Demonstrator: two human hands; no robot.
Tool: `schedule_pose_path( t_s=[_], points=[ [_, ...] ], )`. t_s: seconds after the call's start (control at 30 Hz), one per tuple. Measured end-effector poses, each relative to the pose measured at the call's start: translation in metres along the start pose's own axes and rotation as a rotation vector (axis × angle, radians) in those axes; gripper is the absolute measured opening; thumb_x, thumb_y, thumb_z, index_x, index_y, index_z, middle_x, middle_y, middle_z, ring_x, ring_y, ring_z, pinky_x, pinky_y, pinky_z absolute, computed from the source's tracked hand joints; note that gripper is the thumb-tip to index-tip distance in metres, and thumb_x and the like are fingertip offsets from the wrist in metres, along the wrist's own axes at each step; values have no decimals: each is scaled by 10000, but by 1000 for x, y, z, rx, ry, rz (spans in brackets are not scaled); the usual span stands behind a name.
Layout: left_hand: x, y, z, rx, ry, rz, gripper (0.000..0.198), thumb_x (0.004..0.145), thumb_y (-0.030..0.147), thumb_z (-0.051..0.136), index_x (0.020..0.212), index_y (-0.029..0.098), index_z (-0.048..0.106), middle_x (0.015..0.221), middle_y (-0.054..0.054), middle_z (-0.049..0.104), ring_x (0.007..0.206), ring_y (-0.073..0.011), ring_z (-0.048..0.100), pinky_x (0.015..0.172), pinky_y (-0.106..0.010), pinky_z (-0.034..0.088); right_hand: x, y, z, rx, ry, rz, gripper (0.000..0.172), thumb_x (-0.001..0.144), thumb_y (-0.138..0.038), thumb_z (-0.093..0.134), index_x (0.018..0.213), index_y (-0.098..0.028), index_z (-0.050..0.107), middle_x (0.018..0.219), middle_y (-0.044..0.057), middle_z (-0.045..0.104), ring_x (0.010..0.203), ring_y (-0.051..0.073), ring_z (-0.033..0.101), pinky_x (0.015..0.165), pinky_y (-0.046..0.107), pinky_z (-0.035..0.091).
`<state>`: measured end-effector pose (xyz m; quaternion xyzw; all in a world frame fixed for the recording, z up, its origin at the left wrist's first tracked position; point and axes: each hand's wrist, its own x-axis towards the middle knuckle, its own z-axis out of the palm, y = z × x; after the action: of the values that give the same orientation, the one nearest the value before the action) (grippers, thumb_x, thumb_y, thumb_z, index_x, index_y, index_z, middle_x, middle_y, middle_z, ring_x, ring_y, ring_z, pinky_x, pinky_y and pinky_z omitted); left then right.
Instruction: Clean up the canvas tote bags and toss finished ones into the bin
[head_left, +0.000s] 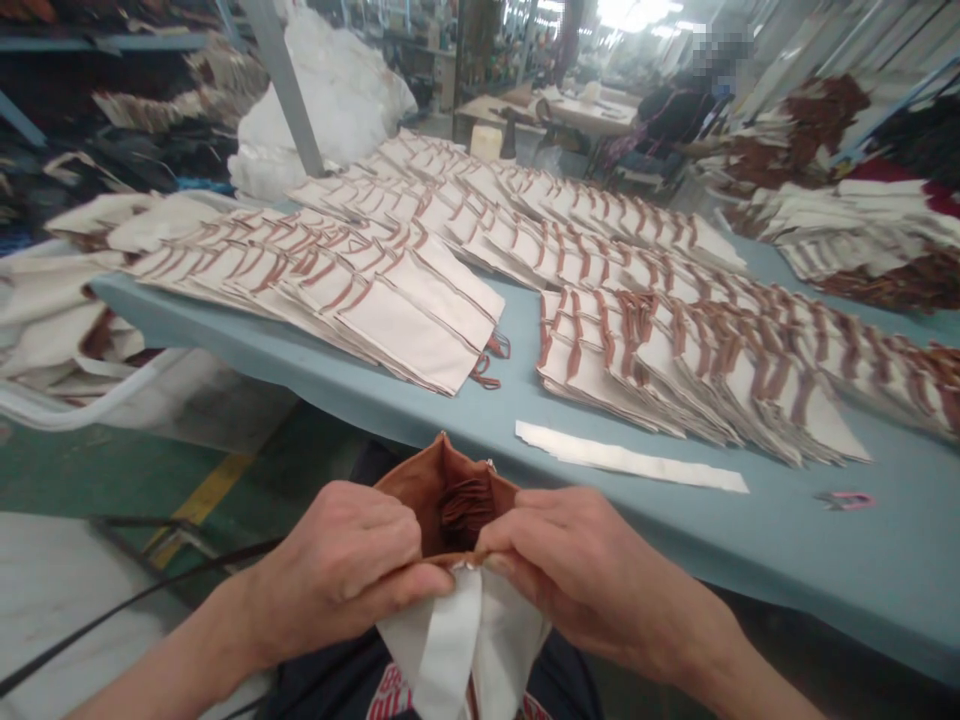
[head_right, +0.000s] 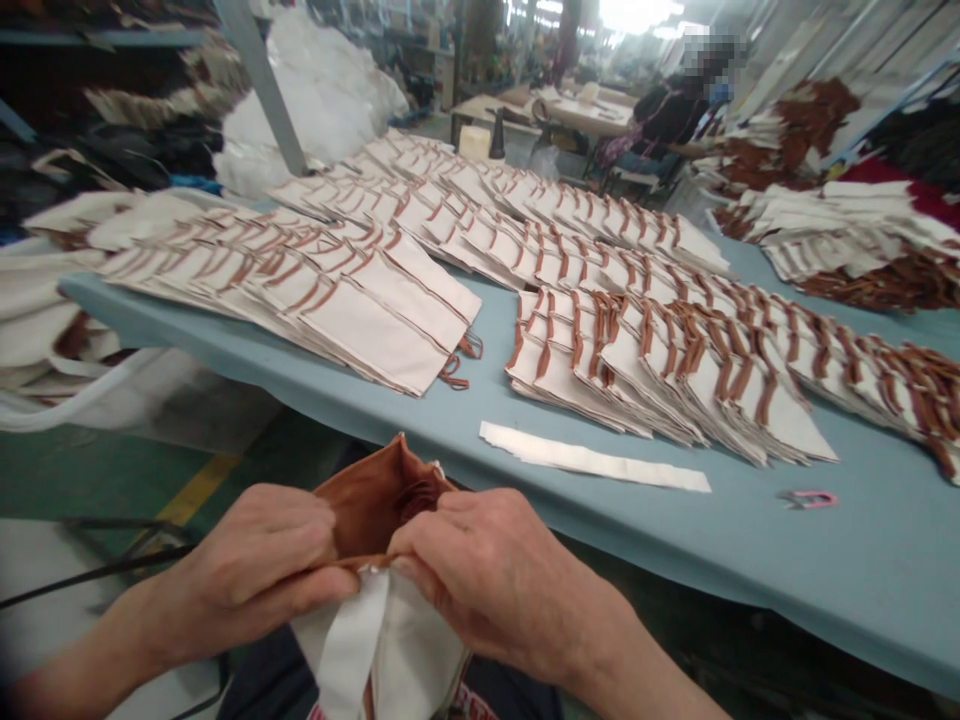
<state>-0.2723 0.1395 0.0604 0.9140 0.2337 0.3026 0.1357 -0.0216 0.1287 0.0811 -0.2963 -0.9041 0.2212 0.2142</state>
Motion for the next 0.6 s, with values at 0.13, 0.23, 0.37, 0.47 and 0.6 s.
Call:
schedule_pose_path(
  t_s=[0.13,0.23,0.37,0.47,0.6],
  points=[
    [1,1,-3,-279,-117,-142,628,1123,541,203,695,196,506,586,39,534,532,-105,482,567,-266,334,1,-1,2,-1,52,-7,289,1090,-181,417,886,-196,621,709,15,673,635,152,583,614,273,380],
    [8,5,-5,-382,-175,-251,659,1117,552,109,749,193,521,675,24,557,615,-123,489,644,-268,364,2,-5,0,-41,44,1,281,1079,-166,428,882,-196,625,724,25,686,661,168,591,632,289,403],
    [18,10,-7,-470,-253,-352,566,1125,524,195,696,206,382,643,58,409,587,-114,387,594,-258,322,5,-10,-2,-92,9,-24,294,1052,-126,463,803,-197,603,708,26,659,636,169,540,636,297,404],
    [20,10,-6,-494,-330,-360,492,1125,441,305,693,211,358,631,73,373,569,-105,377,564,-246,308,7,-8,-1,-115,-19,-27,279,1045,-135,508,788,-194,599,700,16,644,626,162,529,649,294,399],
    [15,10,0,-321,-277,-230,384,1092,251,415,711,212,420,638,67,481,575,-107,450,572,-261,304,10,-1,0,-63,-102,11,239,1047,-155,520,835,-189,625,754,23,679,696,167,609,665,290,407]
  ],
)
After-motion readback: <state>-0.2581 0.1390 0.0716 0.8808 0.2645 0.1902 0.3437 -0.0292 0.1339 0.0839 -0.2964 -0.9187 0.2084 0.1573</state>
